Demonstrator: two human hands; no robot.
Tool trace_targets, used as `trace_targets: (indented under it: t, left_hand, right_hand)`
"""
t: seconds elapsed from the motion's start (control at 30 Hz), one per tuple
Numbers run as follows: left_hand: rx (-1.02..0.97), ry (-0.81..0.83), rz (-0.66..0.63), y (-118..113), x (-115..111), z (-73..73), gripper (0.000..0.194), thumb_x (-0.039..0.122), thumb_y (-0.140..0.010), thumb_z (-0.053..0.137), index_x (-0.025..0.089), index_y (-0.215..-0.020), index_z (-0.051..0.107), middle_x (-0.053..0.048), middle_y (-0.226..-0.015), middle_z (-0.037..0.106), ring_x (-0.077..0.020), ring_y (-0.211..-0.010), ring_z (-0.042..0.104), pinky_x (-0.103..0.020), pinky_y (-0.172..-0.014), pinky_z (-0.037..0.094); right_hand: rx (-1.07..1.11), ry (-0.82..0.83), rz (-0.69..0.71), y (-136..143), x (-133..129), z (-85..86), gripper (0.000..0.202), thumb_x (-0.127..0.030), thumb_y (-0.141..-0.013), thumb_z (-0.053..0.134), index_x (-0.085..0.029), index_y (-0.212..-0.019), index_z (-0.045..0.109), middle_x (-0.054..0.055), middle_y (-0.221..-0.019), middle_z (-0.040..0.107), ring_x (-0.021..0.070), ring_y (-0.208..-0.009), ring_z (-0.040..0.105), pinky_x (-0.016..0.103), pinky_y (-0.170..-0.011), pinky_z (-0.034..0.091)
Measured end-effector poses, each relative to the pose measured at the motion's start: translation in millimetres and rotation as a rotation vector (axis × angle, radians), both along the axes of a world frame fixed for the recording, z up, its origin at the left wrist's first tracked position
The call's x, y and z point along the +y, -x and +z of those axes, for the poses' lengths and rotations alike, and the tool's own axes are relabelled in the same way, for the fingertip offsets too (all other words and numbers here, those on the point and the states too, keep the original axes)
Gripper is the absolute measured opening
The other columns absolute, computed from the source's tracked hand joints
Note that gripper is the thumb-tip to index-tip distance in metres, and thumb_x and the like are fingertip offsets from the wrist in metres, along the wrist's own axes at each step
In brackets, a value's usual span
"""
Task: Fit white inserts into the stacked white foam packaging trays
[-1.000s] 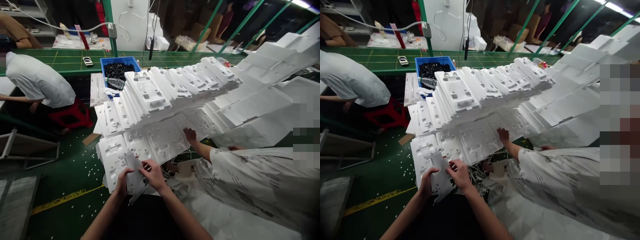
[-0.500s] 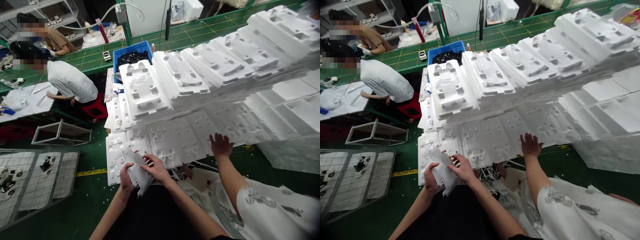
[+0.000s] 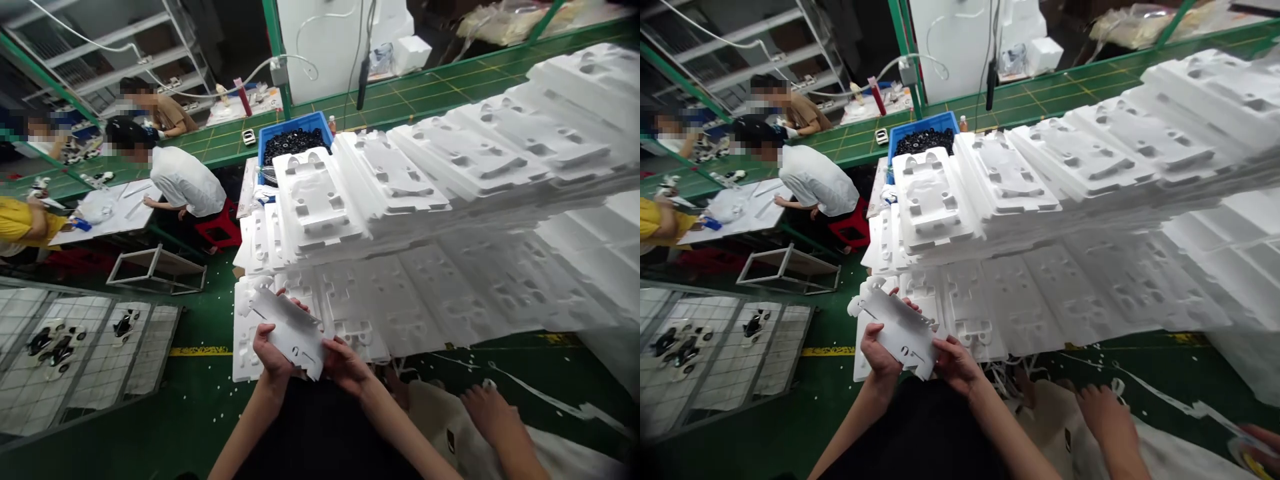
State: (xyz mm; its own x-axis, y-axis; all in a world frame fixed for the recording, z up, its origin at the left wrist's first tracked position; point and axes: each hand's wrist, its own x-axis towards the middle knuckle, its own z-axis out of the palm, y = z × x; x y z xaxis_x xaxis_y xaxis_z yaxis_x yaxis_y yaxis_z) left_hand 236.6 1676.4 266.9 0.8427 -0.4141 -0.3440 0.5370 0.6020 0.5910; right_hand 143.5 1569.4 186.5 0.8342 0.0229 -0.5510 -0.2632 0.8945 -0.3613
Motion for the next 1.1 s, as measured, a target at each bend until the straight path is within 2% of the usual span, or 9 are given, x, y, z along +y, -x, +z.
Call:
trace_targets:
  t: [0.17,0.33,0.47,0.67,0.73,0.83,0.9,0.97,1.1]
  left_hand:
    - [-0.168,0.047,0.033,6,5,15.8,0.065,0.031,-0.066,0.061,0.031,-0.131,0.057,-0.005,-0.112,0.071,-0.0315,-0.111,0.066,-0.044,-0.096,0.054]
    - [-0.249,-0.054,0.094,24,28,28.6,0.071,0.027,-0.058,0.059,0.027,-0.129,0.061,-0.008,-0.121,0.071,-0.0428,-0.131,0.054,-0.055,-0.103,0.05]
    - [-0.272,-0.19,0.132,28,42,40.2,0.064,0.034,-0.059,0.061,0.03,-0.123,0.065,-0.008,-0.118,0.072,-0.0437,-0.131,0.053,-0.057,-0.107,0.047]
    - [-0.239,-0.174,0.233,21,48,45.3,0.063,0.032,-0.062,0.058,0.028,-0.125,0.063,-0.01,-0.109,0.071,-0.0385,-0.118,0.06,-0.05,-0.098,0.052]
    - [-0.185,-0.135,0.232,17,53,40.6,0.063,0.033,-0.064,0.058,0.028,-0.126,0.062,-0.009,-0.105,0.07,-0.0366,-0.113,0.062,-0.049,-0.096,0.053]
    - [-0.086,-0.135,0.197,8,66,23.4,0.065,0.033,-0.065,0.058,0.026,-0.129,0.061,-0.008,-0.103,0.071,-0.0357,-0.11,0.065,-0.048,-0.094,0.054]
    - [-0.036,-0.163,0.127,4,77,6.5,0.069,0.028,-0.064,0.059,0.023,-0.133,0.06,-0.009,-0.106,0.073,-0.036,-0.11,0.067,-0.047,-0.092,0.055]
    - [0.04,-0.207,0.042,3,87,-10.7,0.068,0.025,-0.066,0.062,0.019,-0.134,0.061,-0.011,-0.108,0.075,-0.0357,-0.109,0.069,-0.045,-0.09,0.056]
    - [0.237,-0.26,-0.028,3,97,-34.4,0.056,0.03,-0.076,0.066,0.012,-0.129,0.065,-0.012,-0.105,0.078,-0.0343,-0.101,0.073,-0.043,-0.089,0.057]
  right_hand:
    - [0.027,-0.02,-0.014,-18,18,3.9,0.047,-0.035,-0.059,0.092,-0.02,-0.099,0.071,0.004,-0.09,0.076,0.0199,-0.077,0.07,0.033,-0.071,0.056]
    - [-0.065,0.137,0.051,-29,13,20.4,0.042,-0.036,-0.056,0.095,-0.016,-0.087,0.075,0.004,-0.078,0.075,0.0179,-0.071,0.068,0.031,-0.07,0.054]
    - [-0.109,0.178,0.123,-32,18,29.1,0.037,-0.036,-0.055,0.095,-0.017,-0.08,0.076,0.001,-0.071,0.071,0.0143,-0.065,0.064,0.028,-0.065,0.051]
    - [-0.099,0.18,0.204,-34,39,16.5,0.039,-0.044,-0.057,0.093,-0.018,-0.079,0.074,0.001,-0.072,0.07,0.015,-0.068,0.065,0.031,-0.071,0.054]
    - [-0.127,0.312,0.278,-36,37,13.9,0.045,-0.045,-0.059,0.092,-0.019,-0.092,0.074,0.003,-0.084,0.073,0.0182,-0.078,0.068,0.034,-0.076,0.056]
    - [-0.242,0.728,0.284,-43,29,14.6,0.062,-0.043,-0.062,0.09,-0.024,-0.117,0.067,0.008,-0.114,0.071,0.0228,-0.103,0.067,0.037,-0.085,0.057]
    - [-0.348,0.967,0.268,-51,29,15.3,0.07,-0.042,-0.064,0.089,-0.025,-0.126,0.062,0.009,-0.123,0.067,0.0234,-0.109,0.064,0.038,-0.087,0.056]
    - [-0.429,1.072,0.308,-60,34,13.4,0.059,-0.042,-0.07,0.086,-0.023,-0.122,0.066,0.007,-0.112,0.069,0.0208,-0.098,0.065,0.035,-0.081,0.056]
    - [-0.372,1.067,0.312,-70,51,0.3,0.024,-0.039,-0.082,0.076,-0.02,-0.096,0.076,0.003,-0.082,0.069,0.0149,-0.07,0.061,0.03,-0.065,0.052]
